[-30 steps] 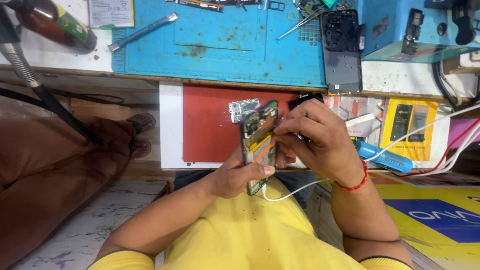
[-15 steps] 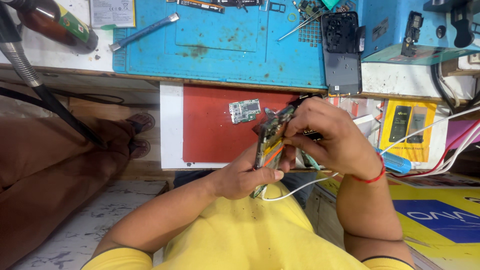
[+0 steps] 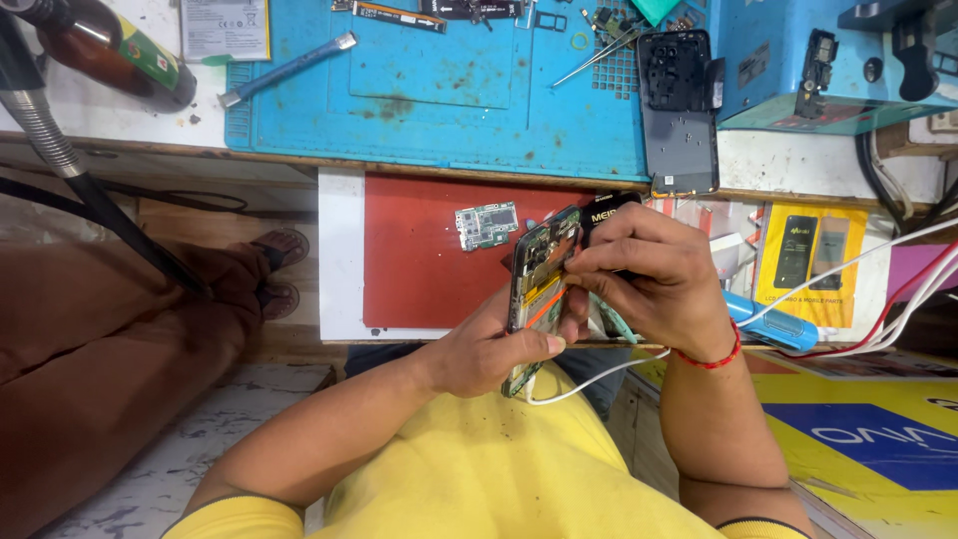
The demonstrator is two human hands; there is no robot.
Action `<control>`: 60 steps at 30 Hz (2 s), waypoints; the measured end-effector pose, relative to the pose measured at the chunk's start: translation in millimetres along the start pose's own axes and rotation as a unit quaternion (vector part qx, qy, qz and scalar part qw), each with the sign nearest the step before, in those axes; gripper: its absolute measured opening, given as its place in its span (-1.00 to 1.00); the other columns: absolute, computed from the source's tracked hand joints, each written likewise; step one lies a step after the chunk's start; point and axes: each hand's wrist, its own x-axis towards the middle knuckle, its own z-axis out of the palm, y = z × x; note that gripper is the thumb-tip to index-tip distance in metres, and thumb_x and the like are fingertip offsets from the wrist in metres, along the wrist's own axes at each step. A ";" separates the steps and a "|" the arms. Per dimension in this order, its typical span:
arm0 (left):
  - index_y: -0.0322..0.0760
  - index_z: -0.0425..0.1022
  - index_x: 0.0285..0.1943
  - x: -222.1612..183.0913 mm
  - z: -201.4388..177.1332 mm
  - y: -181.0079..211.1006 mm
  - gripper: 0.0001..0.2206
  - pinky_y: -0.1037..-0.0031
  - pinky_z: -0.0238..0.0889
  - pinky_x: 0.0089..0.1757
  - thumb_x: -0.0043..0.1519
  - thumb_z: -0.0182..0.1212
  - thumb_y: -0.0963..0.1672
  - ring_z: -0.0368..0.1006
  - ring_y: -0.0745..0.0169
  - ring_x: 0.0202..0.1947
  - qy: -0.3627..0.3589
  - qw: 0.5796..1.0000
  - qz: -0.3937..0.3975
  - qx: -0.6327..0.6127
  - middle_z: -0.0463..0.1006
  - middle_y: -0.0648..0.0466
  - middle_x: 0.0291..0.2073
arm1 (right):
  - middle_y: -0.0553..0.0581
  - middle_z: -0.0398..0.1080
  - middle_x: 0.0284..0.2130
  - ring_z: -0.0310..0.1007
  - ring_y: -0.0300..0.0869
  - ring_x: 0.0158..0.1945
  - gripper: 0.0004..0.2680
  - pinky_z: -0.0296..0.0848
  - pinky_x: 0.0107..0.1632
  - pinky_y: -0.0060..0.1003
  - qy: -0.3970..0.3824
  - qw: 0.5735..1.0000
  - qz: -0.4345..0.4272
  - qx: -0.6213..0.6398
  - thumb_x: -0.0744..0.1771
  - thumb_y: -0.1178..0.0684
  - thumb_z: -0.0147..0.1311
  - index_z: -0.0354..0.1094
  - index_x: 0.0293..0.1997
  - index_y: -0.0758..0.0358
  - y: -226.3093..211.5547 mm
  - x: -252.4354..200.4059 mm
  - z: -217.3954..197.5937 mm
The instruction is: The person handles a disassembled smartphone, inspecting the internal components and the back cover. They use a toothbrush to clean the edges of the red back cover and a metal tool to pry at the seams. The person also applies a liquid from a bottle to the device's edges.
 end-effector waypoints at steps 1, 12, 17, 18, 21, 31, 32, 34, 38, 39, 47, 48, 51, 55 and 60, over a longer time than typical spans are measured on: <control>-0.39 0.20 0.32 0.5 -0.8 0.1 -0.58 0.36 0.28 0.13 0.28 0.11 -0.18 0.33 0.28 0.05 0.000 1.000 0.000 0.008 0.34 0.06 0.03 | 0.05 0.41 -0.30 0.47 -0.25 -0.28 -0.84 0.44 -0.25 -0.40 0.002 1.000 -0.008 -0.011 0.25 0.32 0.35 0.53 -0.17 0.27 1.6 -0.8 0.2; -0.37 0.17 0.30 5.6 3.5 0.4 -0.60 0.37 0.28 0.12 0.29 0.09 -0.18 0.30 0.30 0.02 -0.019 0.998 -0.014 0.058 0.28 0.08 -0.02 | 0.05 0.35 -0.33 0.43 -0.19 -0.25 -0.83 0.42 -0.20 -0.34 -0.123 0.991 0.043 -0.031 0.25 0.38 0.24 0.33 -0.25 0.29 5.8 6.1 -17.1; -0.43 0.16 0.39 6.6 2.0 0.2 -0.56 0.34 0.28 0.15 0.32 0.09 -0.18 0.32 0.25 0.06 -0.020 0.998 -0.005 0.066 0.30 0.04 0.04 | 0.11 0.32 -0.20 0.41 -0.20 -0.18 -0.81 0.44 -0.15 -0.35 -0.053 0.994 0.057 0.077 0.30 0.37 0.23 0.29 -0.16 0.27 16.6 -4.7 -5.9; -0.40 0.10 0.44 6.4 2.5 1.0 -0.50 0.34 0.28 0.15 0.32 0.09 -0.18 0.32 0.26 0.06 -0.019 0.999 0.000 0.046 0.30 0.04 0.05 | 0.13 0.30 -0.15 0.40 -0.20 -0.14 -0.80 0.46 -0.12 -0.35 -0.020 0.989 0.060 0.135 0.32 0.37 0.22 0.27 -0.12 0.26 18.3 -8.6 -1.2; -0.36 -0.05 0.56 7.4 3.1 3.8 -0.38 0.33 0.29 0.16 0.32 0.10 -0.17 0.32 0.26 0.07 -0.023 1.000 0.021 0.007 0.29 0.05 0.08 | 0.16 0.32 0.01 0.50 -0.20 -0.02 -0.71 0.57 -0.11 -0.33 0.074 0.914 0.136 0.374 0.32 0.37 0.15 0.18 0.10 0.26 19.2 -17.4 9.2; -0.33 -0.07 0.59 2.6 2.9 -3.8 -0.37 0.31 0.28 0.19 0.35 0.12 -0.18 0.33 0.25 0.09 -0.029 0.999 0.018 0.004 0.31 0.05 0.14 | 0.27 0.49 -0.04 0.52 -0.23 -0.26 -0.65 0.45 -0.40 -0.47 0.107 0.876 0.171 0.438 0.35 0.32 0.11 0.12 0.27 0.32 22.7 -24.8 30.9; -0.32 -0.09 0.60 2.1 3.0 -3.6 -0.36 0.31 0.28 0.19 0.34 0.11 -0.18 0.33 0.25 0.08 -0.030 0.999 0.017 0.004 0.31 0.05 0.13 | 0.26 0.49 -0.05 0.51 -0.23 -0.27 -0.65 0.44 -0.41 -0.47 0.111 0.881 0.169 0.428 0.35 0.33 0.11 0.11 0.27 0.31 20.3 -23.5 32.2; -0.29 -0.15 0.64 0.8 2.8 -3.1 -0.32 0.33 0.27 0.19 0.35 0.10 -0.18 0.33 0.26 0.08 -0.027 0.999 0.018 0.011 0.33 0.04 0.07 | 0.26 0.49 -0.06 0.53 -0.22 -0.28 -0.65 0.46 -0.46 -0.45 0.120 0.874 0.171 0.439 0.34 0.33 0.09 0.08 0.24 0.29 15.8 -20.8 35.5; -0.27 -0.22 0.67 0.5 2.2 -3.2 -0.28 0.34 0.27 0.18 0.34 0.08 -0.20 0.32 0.28 0.06 -0.029 0.999 0.020 0.015 0.34 0.04 0.03 | 0.26 0.48 -0.10 0.57 -0.18 -0.22 -0.64 0.54 -0.38 -0.38 0.152 0.849 0.184 0.472 0.32 0.36 0.08 0.03 0.19 0.26 15.5 -22.5 43.0; -0.28 -0.21 0.67 0.7 2.3 -3.1 -0.29 0.34 0.27 0.17 0.35 0.08 -0.20 0.32 0.27 0.07 -0.032 0.999 0.023 0.022 0.33 0.04 0.04 | 0.26 0.47 -0.09 0.56 -0.18 -0.19 -0.64 0.55 -0.31 -0.37 0.163 0.848 0.186 0.469 0.33 0.37 0.08 0.02 0.19 0.25 17.7 -23.9 45.0; -0.19 -0.30 0.72 0.5 -4.0 -5.9 -0.23 0.35 0.29 0.16 0.36 0.10 -0.20 0.34 0.28 0.04 -0.035 0.998 0.044 0.011 0.35 0.04 0.04 | 0.27 0.50 -0.13 0.53 -0.21 -0.37 -0.65 0.47 -0.50 -0.44 0.155 0.837 0.175 0.495 0.35 0.35 0.17 0.02 0.13 0.22 18.6 -21.2 44.0; -0.25 -0.20 0.67 1.8 -5.1 -10.0 -0.31 0.36 0.30 0.14 0.38 0.09 -0.20 0.34 0.28 0.01 -0.013 0.998 0.058 0.017 0.35 0.04 0.01 | 0.28 0.50 -0.12 0.54 -0.20 -0.40 -0.65 0.51 -0.54 -0.43 0.148 0.827 0.178 0.512 0.35 0.33 0.19 0.03 0.14 0.23 18.2 -18.4 45.4; -0.38 -0.04 0.54 10.9 -10.1 -22.6 -0.45 0.36 0.29 0.11 0.41 0.11 -0.19 0.30 0.27 0.01 0.069 0.994 0.078 0.024 0.29 0.03 -0.03 | 0.29 0.38 0.14 0.43 -0.13 0.21 -0.63 0.49 0.28 -0.28 0.194 0.926 0.169 0.275 0.32 0.32 0.16 0.08 0.20 0.30 18.5 -13.2 60.3; -0.10 -0.50 0.57 16.4 -24.2 -28.8 -0.27 0.37 0.22 0.12 0.40 0.03 -0.10 0.23 0.28 0.11 0.193 0.976 0.093 -0.026 0.15 0.10 0.08 | 0.24 0.30 0.21 0.39 -0.11 0.27 -0.64 0.49 0.28 -0.19 0.145 0.946 0.155 0.245 0.33 0.29 0.23 0.18 0.23 0.38 7.6 -29.6 77.4; -0.05 -0.61 0.69 22.7 -32.2 -31.5 -0.30 0.37 0.05 0.28 0.51 -0.19 -0.07 0.14 0.25 0.26 0.228 0.960 0.145 -0.070 0.08 0.07 0.32 | 0.14 0.47 0.06 0.57 -0.23 0.04 -0.65 0.59 0.07 -0.38 0.067 0.981 0.172 0.060 0.31 0.26 0.22 0.31 0.24 0.40 3.2 -39.6 80.8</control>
